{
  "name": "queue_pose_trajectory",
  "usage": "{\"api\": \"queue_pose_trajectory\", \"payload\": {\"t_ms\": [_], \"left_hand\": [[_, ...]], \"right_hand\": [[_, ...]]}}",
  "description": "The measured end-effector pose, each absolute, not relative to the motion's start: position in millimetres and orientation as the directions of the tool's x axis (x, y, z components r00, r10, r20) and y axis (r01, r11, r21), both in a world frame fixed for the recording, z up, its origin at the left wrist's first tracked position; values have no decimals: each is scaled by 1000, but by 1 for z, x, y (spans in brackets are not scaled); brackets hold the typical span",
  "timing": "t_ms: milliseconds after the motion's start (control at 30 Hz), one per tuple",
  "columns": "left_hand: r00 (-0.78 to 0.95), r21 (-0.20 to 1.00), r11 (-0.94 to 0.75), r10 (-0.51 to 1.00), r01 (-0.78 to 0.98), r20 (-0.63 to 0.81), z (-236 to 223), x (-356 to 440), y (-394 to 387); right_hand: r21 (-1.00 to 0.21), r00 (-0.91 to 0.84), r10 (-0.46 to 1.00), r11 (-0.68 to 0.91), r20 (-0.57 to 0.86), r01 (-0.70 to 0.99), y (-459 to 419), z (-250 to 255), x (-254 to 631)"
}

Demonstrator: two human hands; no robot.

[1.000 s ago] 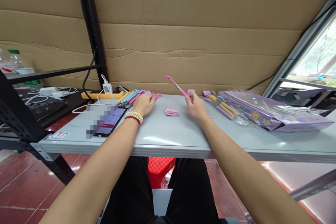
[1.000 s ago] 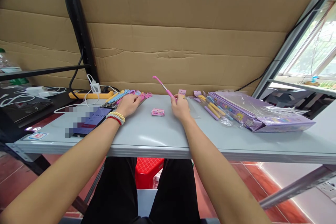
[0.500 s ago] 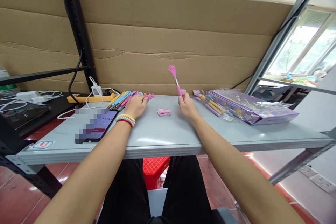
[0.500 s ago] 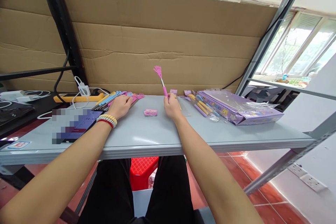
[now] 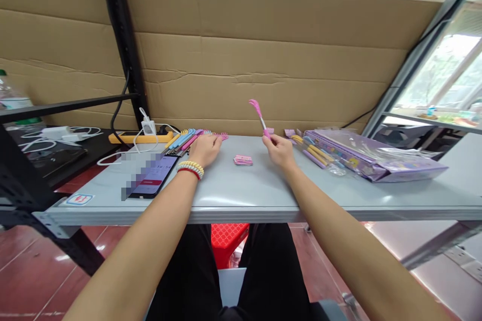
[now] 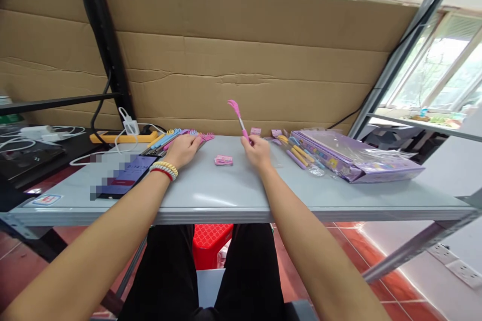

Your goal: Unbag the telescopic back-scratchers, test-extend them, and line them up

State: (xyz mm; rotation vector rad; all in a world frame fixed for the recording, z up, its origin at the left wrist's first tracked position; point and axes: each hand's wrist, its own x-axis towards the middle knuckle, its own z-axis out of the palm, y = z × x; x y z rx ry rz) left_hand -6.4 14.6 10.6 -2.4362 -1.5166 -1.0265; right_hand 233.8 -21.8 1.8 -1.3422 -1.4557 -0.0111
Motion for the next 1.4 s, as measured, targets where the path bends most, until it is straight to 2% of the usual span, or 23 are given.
{"api": "queue_pose_trajectory", "payload": {"t_ms": [100,200,333,467,533,667,800,900,1000,1100,1200,1400], "left_hand": [[275,266,-514,748,815,604,12,-5,13],[289,296,-564,724,771,626,15,-1,9],[381,382,-703,671,601,636,17,16,-4],[546,409,-793,609,452,576,15,34,-16],[553,384,-780,623,494,554,13,36,-16],[476,267,-688,682,675,554,11,25,-4],[436,190,-612,717,768,544,8,11,4],[445,163,-604,719,781,534,8,7,1],[437,159,-596,720,787,539,11,6,-5],[418,142,-562,738,815,529,14,3,-7],[406,106,-525,757,845,511,16,0,-6],[413,41,-502,753,864,513,18,-1,-3]], "right_hand": [[-691,315,703,340,637,638,-22,4,234],[-790,293,768,411,569,456,-23,8,229],[-885,119,881,437,457,161,-29,13,212],[-931,-112,927,364,357,43,-31,17,201],[-936,-93,933,351,349,7,-29,18,203],[-915,166,920,378,355,-142,-25,19,218],[-921,108,943,331,315,-206,-22,15,227],[-932,92,941,335,325,-135,-18,9,229],[-910,190,891,409,413,61,-15,5,229],[-765,184,772,508,608,396,-18,4,228],[-592,73,732,483,677,646,-23,4,225],[-536,52,750,421,660,731,-24,3,221]]}}
